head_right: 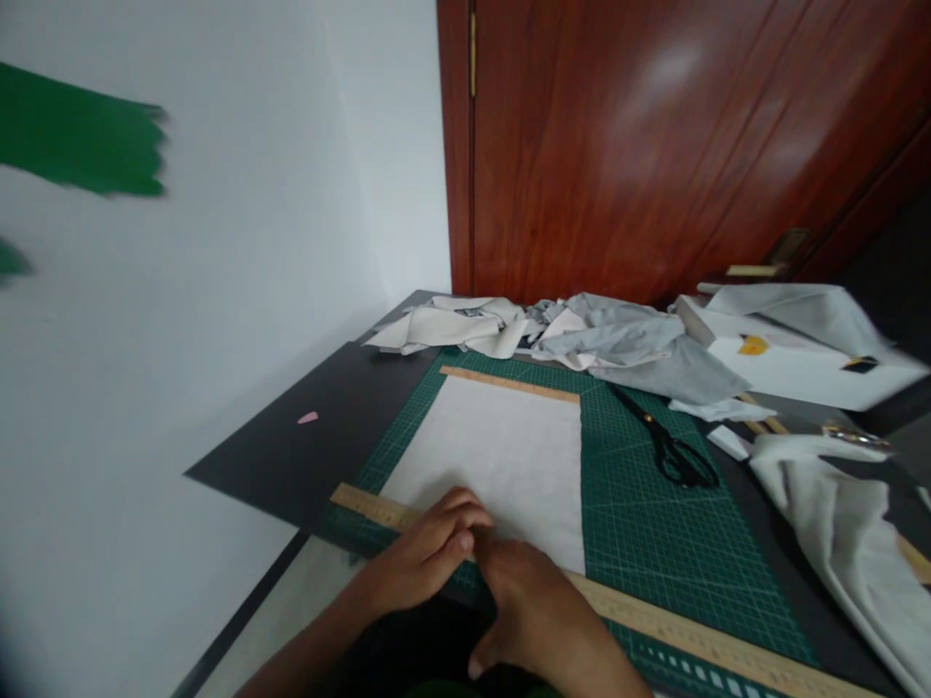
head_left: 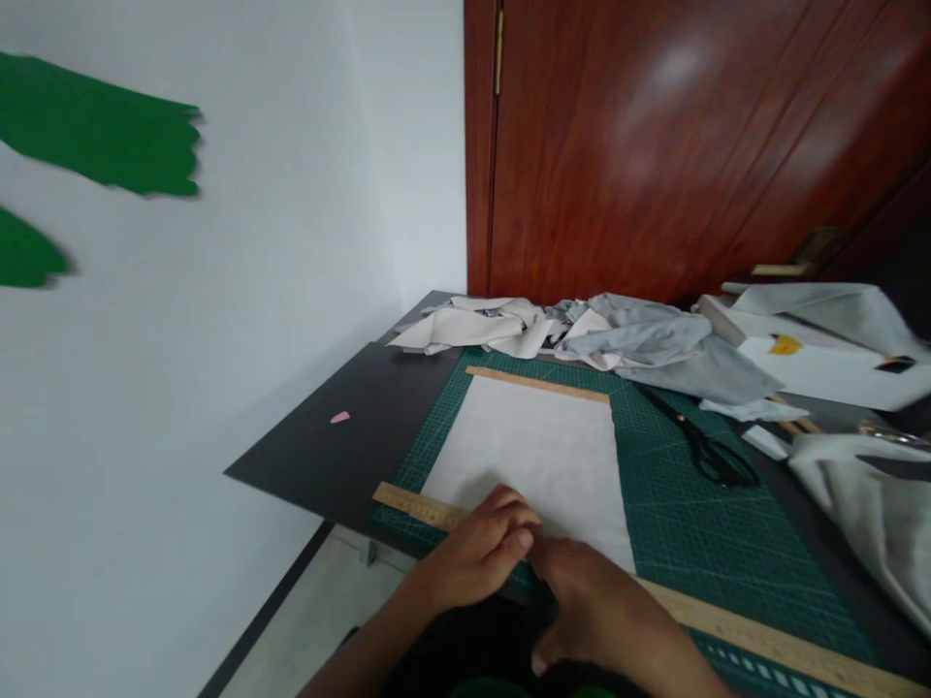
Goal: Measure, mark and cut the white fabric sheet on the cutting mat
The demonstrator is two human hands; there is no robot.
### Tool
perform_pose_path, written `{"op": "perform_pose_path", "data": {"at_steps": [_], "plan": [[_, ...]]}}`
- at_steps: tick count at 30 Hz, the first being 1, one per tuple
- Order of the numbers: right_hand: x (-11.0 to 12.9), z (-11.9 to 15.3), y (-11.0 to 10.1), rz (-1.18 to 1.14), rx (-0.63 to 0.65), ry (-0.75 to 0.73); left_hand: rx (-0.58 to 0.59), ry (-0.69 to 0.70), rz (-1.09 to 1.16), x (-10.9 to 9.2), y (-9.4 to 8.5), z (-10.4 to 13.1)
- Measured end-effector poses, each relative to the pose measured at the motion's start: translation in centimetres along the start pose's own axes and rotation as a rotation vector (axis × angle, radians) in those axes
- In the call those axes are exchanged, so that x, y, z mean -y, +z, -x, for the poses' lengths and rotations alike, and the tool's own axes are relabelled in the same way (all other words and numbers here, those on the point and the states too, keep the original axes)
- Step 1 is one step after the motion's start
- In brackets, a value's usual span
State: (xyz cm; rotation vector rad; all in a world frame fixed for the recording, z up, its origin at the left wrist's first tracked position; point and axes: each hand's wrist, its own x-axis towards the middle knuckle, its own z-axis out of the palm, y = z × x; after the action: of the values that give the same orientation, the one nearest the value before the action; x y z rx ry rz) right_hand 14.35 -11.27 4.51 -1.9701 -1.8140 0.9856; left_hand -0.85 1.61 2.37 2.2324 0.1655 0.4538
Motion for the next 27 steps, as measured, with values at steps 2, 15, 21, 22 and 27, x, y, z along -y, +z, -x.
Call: {"op": "perform_pose_path", "data": {"at_steps": [2, 15, 21, 22, 27], "plan": [[0.8, -0.6, 1.8, 0.113, -0.05, 0.097, -0.058, -0.005, 0.045, 0.0, 0.1, 0.2], [-1.7, -4.1, 8.6, 0.595, -0.389, 0.246, 0.048, -0.076, -0.443, -0.1, 1.8, -3.6], [-0.4, -3.8, 7.3, 0.608, -0.332, 0.218, 0.348, -0.181, -0.708, -2.0, 0.3, -9.2], [-0.2, -3.5, 6.8, 0.605, -0.329, 0.187, 0.339, -0.203, -0.703, -2.0, 0.2, -10.7], [0.1, -2.7, 5.7, 0.579, -0.324, 0.107, -0.059, -0.203, -0.848, 0.2, 1.1, -18.4]]}}
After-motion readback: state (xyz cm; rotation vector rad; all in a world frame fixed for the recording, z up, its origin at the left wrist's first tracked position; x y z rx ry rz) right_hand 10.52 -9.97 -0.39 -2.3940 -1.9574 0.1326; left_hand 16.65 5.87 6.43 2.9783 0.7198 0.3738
